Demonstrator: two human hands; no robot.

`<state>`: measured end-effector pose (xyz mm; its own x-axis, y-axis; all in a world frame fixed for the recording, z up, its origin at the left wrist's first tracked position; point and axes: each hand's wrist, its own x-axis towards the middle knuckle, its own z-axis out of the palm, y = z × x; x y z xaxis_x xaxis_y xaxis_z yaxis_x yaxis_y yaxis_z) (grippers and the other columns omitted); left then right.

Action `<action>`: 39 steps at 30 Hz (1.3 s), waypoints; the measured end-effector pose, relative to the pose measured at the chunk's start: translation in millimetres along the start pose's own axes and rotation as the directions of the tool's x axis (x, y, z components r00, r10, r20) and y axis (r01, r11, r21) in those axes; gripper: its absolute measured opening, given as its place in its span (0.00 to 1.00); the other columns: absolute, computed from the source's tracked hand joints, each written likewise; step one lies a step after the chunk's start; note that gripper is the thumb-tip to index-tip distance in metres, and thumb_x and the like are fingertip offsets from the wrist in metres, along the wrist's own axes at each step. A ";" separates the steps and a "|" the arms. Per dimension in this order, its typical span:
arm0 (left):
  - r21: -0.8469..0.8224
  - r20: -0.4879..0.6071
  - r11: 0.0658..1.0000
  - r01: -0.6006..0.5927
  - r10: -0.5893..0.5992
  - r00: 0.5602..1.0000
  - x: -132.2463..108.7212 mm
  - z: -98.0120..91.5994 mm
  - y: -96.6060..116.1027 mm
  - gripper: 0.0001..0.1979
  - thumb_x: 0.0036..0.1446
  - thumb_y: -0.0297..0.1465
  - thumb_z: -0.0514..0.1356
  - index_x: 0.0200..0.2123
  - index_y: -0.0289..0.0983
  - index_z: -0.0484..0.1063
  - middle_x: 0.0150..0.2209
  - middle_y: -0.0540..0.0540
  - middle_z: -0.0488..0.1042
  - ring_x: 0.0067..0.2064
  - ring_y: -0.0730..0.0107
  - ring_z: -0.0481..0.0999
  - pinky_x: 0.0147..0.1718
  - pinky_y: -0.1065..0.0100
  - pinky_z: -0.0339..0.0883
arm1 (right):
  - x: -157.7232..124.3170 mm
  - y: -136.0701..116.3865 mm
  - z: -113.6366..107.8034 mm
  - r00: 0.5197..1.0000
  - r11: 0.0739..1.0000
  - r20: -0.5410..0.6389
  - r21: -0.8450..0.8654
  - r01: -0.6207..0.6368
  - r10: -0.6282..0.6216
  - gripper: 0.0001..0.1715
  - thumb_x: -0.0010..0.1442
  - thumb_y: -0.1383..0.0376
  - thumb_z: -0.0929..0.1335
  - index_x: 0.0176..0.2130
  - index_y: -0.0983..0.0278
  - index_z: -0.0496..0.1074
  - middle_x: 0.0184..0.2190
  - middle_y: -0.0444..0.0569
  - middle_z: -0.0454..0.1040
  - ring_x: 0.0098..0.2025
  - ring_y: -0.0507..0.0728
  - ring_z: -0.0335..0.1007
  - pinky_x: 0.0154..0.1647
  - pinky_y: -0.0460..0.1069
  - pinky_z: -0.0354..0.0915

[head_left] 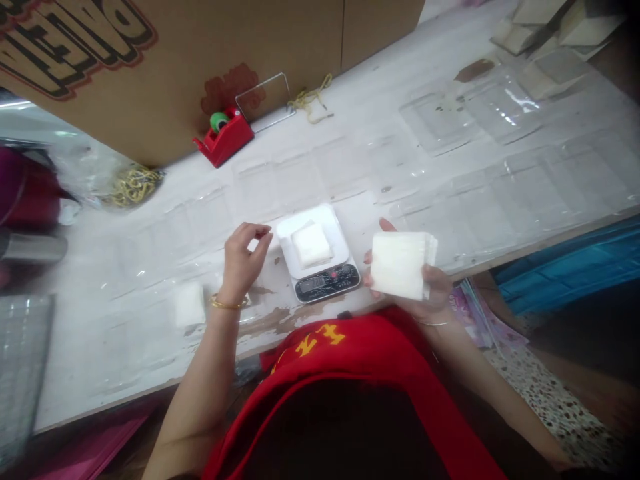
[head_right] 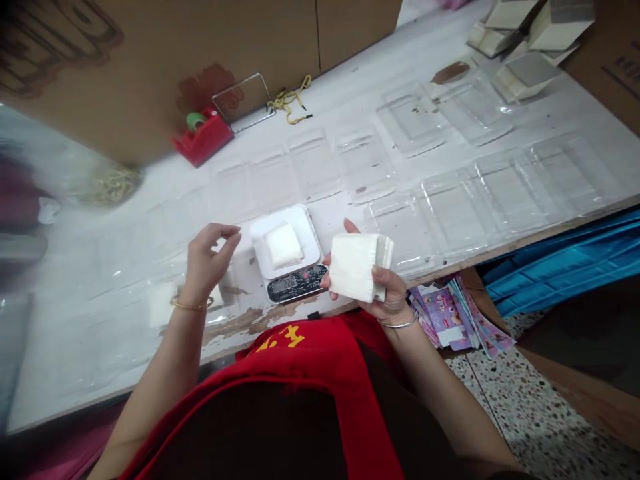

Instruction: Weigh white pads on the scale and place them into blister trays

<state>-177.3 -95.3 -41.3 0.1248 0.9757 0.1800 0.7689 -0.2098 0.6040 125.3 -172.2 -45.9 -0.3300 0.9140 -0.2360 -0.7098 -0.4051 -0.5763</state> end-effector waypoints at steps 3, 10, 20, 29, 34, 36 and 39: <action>-0.005 0.020 1.000 -0.016 0.016 1.000 1.1 3.1 2.0 0.05 0.62 0.30 0.58 0.37 0.37 0.74 0.36 0.46 0.76 0.38 0.68 0.73 0.38 0.66 0.66 | -1.2 -0.5 1.5 1.000 1.000 -0.016 0.008 -0.002 0.002 0.54 0.45 0.54 0.75 0.66 0.53 0.54 0.43 0.53 0.74 0.35 0.62 0.73 0.28 0.53 0.68; 0.032 0.090 0.991 -0.130 0.127 0.988 -0.3 19.7 11.8 0.06 0.63 0.31 0.57 0.39 0.37 0.74 0.35 0.47 0.74 0.37 0.67 0.72 0.40 0.63 0.63 | -1.3 1.5 5.8 1.000 0.999 -0.009 0.027 -0.017 0.017 0.54 0.47 0.55 0.75 0.67 0.53 0.53 0.43 0.52 0.75 0.36 0.62 0.75 0.29 0.53 0.69; 0.414 0.201 0.865 -0.283 0.216 0.956 -7.1 59.2 38.2 0.11 0.67 0.30 0.52 0.33 0.37 0.71 0.34 0.43 0.74 0.37 0.60 0.67 0.37 0.58 0.51 | 3.2 10.0 3.5 0.998 0.996 0.040 0.075 -0.045 0.042 0.53 0.47 0.56 0.75 0.66 0.56 0.54 0.43 0.53 0.75 0.37 0.64 0.76 0.31 0.55 0.71; 0.229 0.317 0.954 -0.195 0.116 0.941 6.0 48.8 26.0 0.09 0.65 0.27 0.50 0.32 0.37 0.66 0.33 0.44 0.72 0.37 0.61 0.67 0.40 0.57 0.55 | 1.9 18.2 -7.7 0.997 0.994 0.072 0.101 -0.035 0.028 0.47 0.51 0.57 0.73 0.65 0.56 0.55 0.45 0.54 0.75 0.39 0.64 0.77 0.32 0.56 0.72; -0.328 0.247 0.943 -0.058 0.145 0.958 6.5 6.4 52.5 0.08 0.66 0.35 0.53 0.34 0.39 0.64 0.32 0.48 0.69 0.35 0.67 0.68 0.37 0.63 0.62 | 6.0 24.7 -8.8 0.995 0.991 0.066 0.106 -0.080 0.073 0.46 0.51 0.56 0.72 0.64 0.58 0.56 0.44 0.53 0.76 0.40 0.63 0.77 0.33 0.55 0.72; -0.397 0.227 0.909 -0.128 0.233 0.946 2.0 -1.4 74.7 0.07 0.66 0.35 0.55 0.35 0.40 0.65 0.33 0.48 0.70 0.36 0.67 0.69 0.38 0.63 0.62 | 8.8 29.6 -6.0 0.990 0.986 0.083 0.117 -0.122 0.113 0.46 0.49 0.55 0.72 0.63 0.57 0.58 0.45 0.52 0.76 0.39 0.62 0.77 0.34 0.55 0.73; -0.259 0.245 0.900 -0.350 0.412 0.878 -7.5 4.9 103.3 0.03 0.65 0.32 0.57 0.39 0.40 0.69 0.37 0.46 0.73 0.41 0.64 0.71 0.43 0.59 0.59 | 12.0 38.1 1.0 0.982 0.976 0.085 0.122 -0.179 0.169 0.46 0.46 0.50 0.73 0.61 0.57 0.61 0.47 0.52 0.76 0.41 0.62 0.75 0.35 0.57 0.74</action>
<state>-95.7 -124.0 15.9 0.5795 0.7856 0.2167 0.4864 -0.5468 0.6815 93.7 -176.7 -70.0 -0.4973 0.8269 -0.2627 -0.7100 -0.5619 -0.4246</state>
